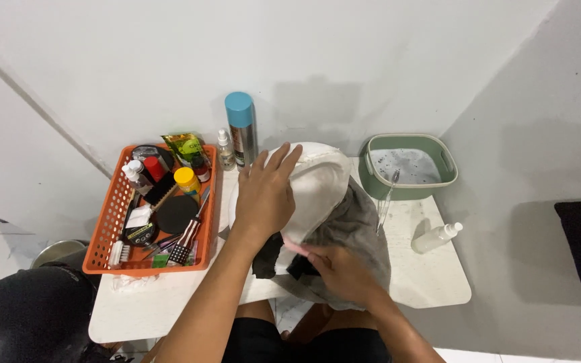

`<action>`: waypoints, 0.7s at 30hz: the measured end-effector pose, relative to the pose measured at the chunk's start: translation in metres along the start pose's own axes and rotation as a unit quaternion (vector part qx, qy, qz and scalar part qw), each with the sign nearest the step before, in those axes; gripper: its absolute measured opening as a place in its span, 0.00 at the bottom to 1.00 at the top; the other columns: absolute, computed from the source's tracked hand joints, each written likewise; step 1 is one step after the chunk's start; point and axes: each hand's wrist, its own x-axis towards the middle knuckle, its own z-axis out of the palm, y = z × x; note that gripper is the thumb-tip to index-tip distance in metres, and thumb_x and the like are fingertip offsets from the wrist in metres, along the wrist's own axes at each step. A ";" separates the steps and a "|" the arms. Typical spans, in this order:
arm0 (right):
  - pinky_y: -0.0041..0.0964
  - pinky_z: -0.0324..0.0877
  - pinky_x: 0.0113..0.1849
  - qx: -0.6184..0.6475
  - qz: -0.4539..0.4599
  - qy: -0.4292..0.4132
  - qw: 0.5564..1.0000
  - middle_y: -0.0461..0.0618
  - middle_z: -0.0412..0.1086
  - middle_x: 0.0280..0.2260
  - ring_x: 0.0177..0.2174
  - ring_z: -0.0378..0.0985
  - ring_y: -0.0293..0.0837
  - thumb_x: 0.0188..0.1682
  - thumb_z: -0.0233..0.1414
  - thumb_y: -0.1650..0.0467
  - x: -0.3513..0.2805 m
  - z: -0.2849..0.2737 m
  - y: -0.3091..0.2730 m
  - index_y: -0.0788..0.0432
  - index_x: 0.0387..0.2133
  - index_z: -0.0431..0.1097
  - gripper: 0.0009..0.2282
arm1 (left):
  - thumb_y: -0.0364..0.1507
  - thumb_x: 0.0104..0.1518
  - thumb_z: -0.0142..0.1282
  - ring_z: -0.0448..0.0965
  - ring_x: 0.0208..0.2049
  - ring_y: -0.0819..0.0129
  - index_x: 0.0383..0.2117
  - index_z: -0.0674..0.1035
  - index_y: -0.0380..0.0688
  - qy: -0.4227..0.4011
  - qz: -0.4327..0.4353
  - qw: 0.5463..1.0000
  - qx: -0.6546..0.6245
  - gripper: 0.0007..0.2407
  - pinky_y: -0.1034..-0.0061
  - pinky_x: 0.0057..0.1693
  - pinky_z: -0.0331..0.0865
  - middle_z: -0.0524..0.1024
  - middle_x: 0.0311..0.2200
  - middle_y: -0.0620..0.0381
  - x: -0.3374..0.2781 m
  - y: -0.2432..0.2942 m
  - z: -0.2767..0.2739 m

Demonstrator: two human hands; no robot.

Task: The person scrubs the inside of a white helmet with a pink brush while holding it steady with their left hand. They occasionally dip the brush into a green basin of soapy water and continue scrubbing the helmet's interior surface.

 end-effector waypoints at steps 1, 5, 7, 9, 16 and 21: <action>0.42 0.74 0.50 0.001 0.001 0.001 1.000 0.50 0.80 0.47 0.46 0.83 0.49 0.56 0.43 0.65 0.004 -0.002 0.008 0.52 0.54 0.77 0.17 | 0.16 0.55 0.51 0.62 0.66 0.35 0.67 0.68 0.52 -0.001 0.001 1.000 0.000 0.30 0.32 0.64 0.56 0.67 0.66 0.48 0.000 0.000 -0.001; 0.42 0.67 0.32 -0.034 -0.044 0.154 0.987 0.55 0.80 0.28 0.28 0.74 0.41 0.57 0.47 0.65 0.030 -0.007 0.044 0.54 0.47 0.79 0.14 | 0.16 0.54 0.51 0.62 0.66 0.36 0.67 0.69 0.51 -0.003 -0.005 1.000 -0.002 0.29 0.32 0.63 0.56 0.67 0.66 0.48 -0.003 -0.002 -0.002; 0.34 0.60 0.22 -0.100 -0.046 0.231 0.967 0.52 0.77 0.22 0.18 0.66 0.34 0.58 0.47 0.69 0.025 -0.004 0.036 0.54 0.49 0.78 0.13 | 0.16 0.54 0.52 0.63 0.66 0.35 0.67 0.69 0.50 0.009 0.002 1.000 -0.004 0.30 0.32 0.63 0.56 0.67 0.66 0.47 -0.002 -0.002 -0.001; 0.37 0.64 0.20 -0.021 -0.076 0.095 0.992 0.60 0.81 0.23 0.17 0.73 0.43 0.53 0.51 0.69 -0.006 0.006 0.000 0.58 0.44 0.82 0.12 | 0.17 0.55 0.51 0.62 0.66 0.37 0.67 0.68 0.52 -0.002 -0.006 1.000 0.005 0.30 0.33 0.64 0.56 0.66 0.67 0.49 -0.001 -0.004 0.001; 0.33 0.60 0.21 -0.056 -0.097 0.253 0.961 0.53 0.75 0.22 0.19 0.65 0.34 0.59 0.46 0.66 0.042 0.008 0.074 0.55 0.53 0.75 0.15 | 0.16 0.54 0.52 0.63 0.65 0.36 0.67 0.69 0.49 0.014 0.008 1.000 -0.010 0.29 0.32 0.63 0.56 0.67 0.66 0.47 -0.004 -0.009 0.001; 0.39 0.76 0.36 0.025 -0.028 0.026 0.999 0.55 0.83 0.40 0.33 0.84 0.46 0.56 0.48 0.67 0.018 0.004 0.016 0.57 0.51 0.78 0.15 | 0.18 0.55 0.50 0.62 0.66 0.37 0.68 0.68 0.51 0.001 -0.002 1.000 -0.005 0.29 0.34 0.64 0.57 0.65 0.67 0.50 0.000 -0.011 -0.001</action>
